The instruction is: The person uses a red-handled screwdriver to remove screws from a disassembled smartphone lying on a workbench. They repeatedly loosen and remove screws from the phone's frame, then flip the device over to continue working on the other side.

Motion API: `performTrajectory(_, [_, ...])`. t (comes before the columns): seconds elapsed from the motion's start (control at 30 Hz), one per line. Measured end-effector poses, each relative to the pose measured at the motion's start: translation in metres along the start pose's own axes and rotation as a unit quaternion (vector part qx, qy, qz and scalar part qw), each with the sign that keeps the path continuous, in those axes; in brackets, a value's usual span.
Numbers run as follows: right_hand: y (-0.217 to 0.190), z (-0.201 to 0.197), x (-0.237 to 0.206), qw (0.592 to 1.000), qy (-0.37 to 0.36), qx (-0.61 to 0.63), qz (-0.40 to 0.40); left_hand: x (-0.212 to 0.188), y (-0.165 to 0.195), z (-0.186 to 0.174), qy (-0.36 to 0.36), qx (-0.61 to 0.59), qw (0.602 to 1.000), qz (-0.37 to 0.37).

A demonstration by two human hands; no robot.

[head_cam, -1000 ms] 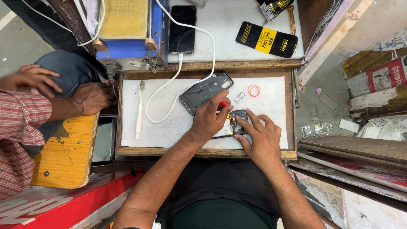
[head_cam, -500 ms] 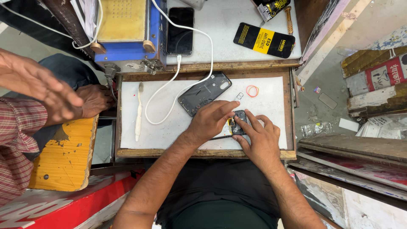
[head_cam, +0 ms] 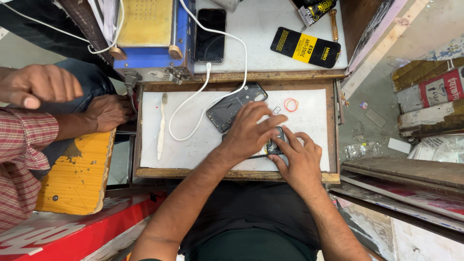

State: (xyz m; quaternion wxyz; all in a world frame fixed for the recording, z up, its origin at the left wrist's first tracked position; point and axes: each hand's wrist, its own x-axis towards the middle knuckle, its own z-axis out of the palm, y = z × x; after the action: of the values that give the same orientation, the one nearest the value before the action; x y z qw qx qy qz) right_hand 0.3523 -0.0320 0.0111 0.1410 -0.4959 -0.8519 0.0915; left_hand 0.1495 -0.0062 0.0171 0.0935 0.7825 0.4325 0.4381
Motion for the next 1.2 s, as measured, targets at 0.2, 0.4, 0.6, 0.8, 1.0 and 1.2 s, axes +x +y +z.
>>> performTrajectory(0.2, [0.0008, 0.0014, -0.0005, 1.0, 0.01, -0.012, -0.009, 0.0023, 0.0002, -0.0011, -0.009, 0.02, 0.999, 0.027])
performTrajectory(0.4, [-0.0008, -0.0002, -0.0005, 1.0, 0.01, -0.005, 0.0, 0.0001, -0.0016, -0.0019, -0.055, -0.13, 0.99, -0.02])
performTrajectory(0.6, [-0.0004, -0.0007, 0.0016, 1.0, 0.014, 0.011, -0.002, 0.0002, 0.0016, -0.001, -0.108, -0.168, 0.96, -0.196])
performTrajectory(0.8, [0.0004, 0.0002, 0.0013, 1.0, 0.022, 0.011, -0.007, 0.0016, -0.0005, -0.0034, -0.028, -0.039, 0.986, -0.162])
performTrajectory(1.0, [0.001, 0.0003, 0.0013, 1.0, 0.027, 0.004, -0.013, 0.0043, 0.0006, -0.0012, 0.031, -0.045, 0.998, -0.024])
performTrajectory(1.2, [0.0042, -0.0007, 0.0, 0.998, 0.029, 0.052, -0.011, 0.005, 0.0044, 0.0019, -0.035, -0.097, 0.994, -0.021])
